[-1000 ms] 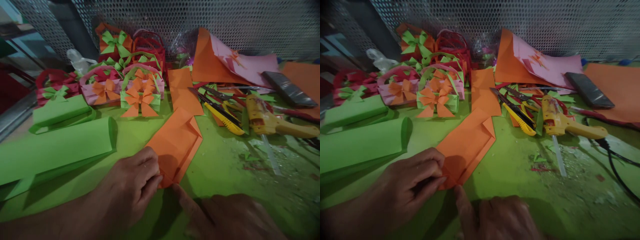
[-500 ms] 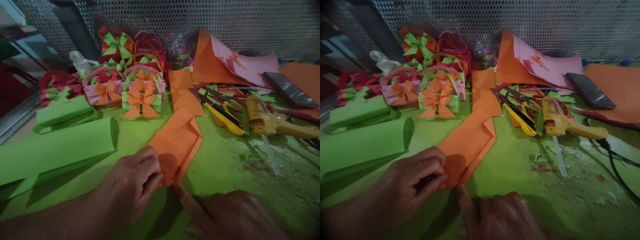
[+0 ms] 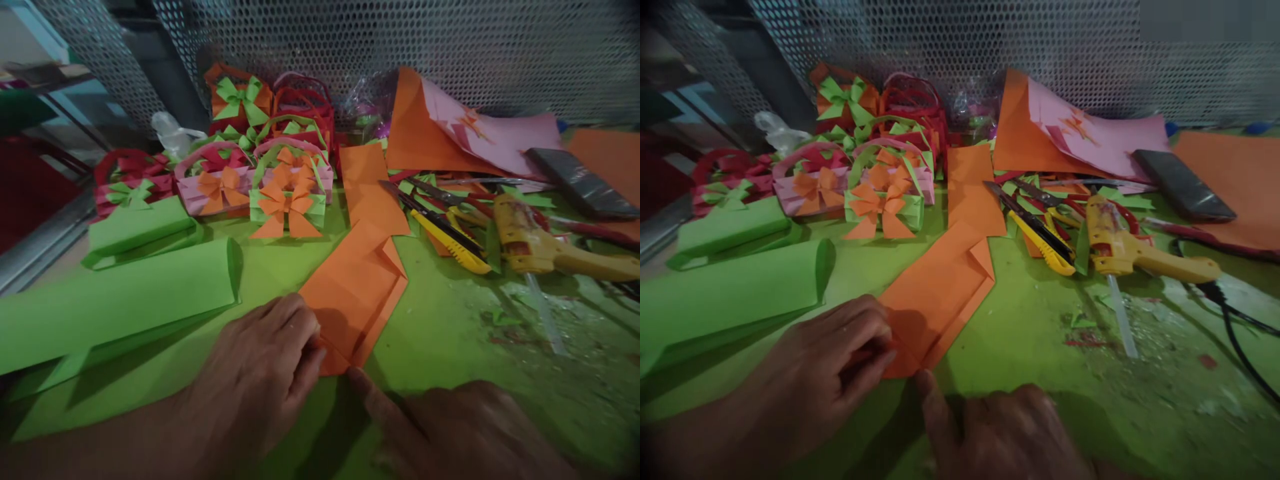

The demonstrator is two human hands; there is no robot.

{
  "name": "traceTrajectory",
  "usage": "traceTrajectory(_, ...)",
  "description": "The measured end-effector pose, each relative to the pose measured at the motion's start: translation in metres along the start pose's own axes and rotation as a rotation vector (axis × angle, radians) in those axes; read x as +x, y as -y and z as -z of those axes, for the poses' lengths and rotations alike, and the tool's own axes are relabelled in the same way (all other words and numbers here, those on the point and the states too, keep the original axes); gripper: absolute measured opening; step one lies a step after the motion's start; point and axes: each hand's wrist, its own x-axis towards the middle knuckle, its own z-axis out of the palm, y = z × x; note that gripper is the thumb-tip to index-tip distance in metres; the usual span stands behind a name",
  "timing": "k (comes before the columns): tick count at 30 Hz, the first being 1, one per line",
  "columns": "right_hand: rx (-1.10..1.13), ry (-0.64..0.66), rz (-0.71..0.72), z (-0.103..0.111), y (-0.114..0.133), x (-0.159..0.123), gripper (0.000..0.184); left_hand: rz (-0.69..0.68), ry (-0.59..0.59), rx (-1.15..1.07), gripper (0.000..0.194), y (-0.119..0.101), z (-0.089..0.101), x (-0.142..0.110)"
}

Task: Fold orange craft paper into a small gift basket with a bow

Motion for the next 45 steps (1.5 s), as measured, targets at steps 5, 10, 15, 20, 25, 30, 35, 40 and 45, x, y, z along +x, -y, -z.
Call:
traceTrajectory(5,-0.002,0.018,-0.041,0.001,0.001,0.0,0.031,-0.064,0.024,0.013,0.01,0.003,-0.001,-0.002)
traceTrajectory(10,0.01,0.049,-0.012,-0.001,-0.001,-0.002,0.03,-0.279,-0.107,0.136,0.02,0.006,-0.005,-0.003)
traceTrajectory(15,-0.002,0.065,0.024,-0.001,-0.001,-0.002,0.032,-0.353,-0.045,0.262,0.03,-0.004,0.001,-0.007)
traceTrajectory(20,-0.019,-0.001,-0.01,-0.001,0.001,0.002,0.036,-0.369,-0.058,0.343,0.035,-0.013,0.002,-0.014)
traceTrajectory(25,-0.025,0.008,-0.004,-0.002,-0.001,0.004,0.032,-0.408,-0.121,0.51,0.038,-0.013,-0.005,-0.029)
traceTrajectory(30,-0.014,0.1,-0.011,0.0,0.0,0.002,0.035,-0.401,-0.178,0.544,0.031,-0.01,-0.016,-0.038)
traceTrajectory(35,-0.002,0.107,0.015,0.004,-0.001,0.001,0.036,-0.393,-0.155,0.581,0.036,-0.012,-0.016,-0.037)
traceTrajectory(40,-0.001,0.109,0.022,0.006,-0.002,0.004,0.034,-0.38,-0.066,0.568,0.034,-0.016,-0.008,-0.035)
traceTrajectory(45,0.028,0.13,0.031,0.01,-0.001,0.002,0.034,-0.386,0.012,0.517,0.035,-0.016,-0.006,-0.033)
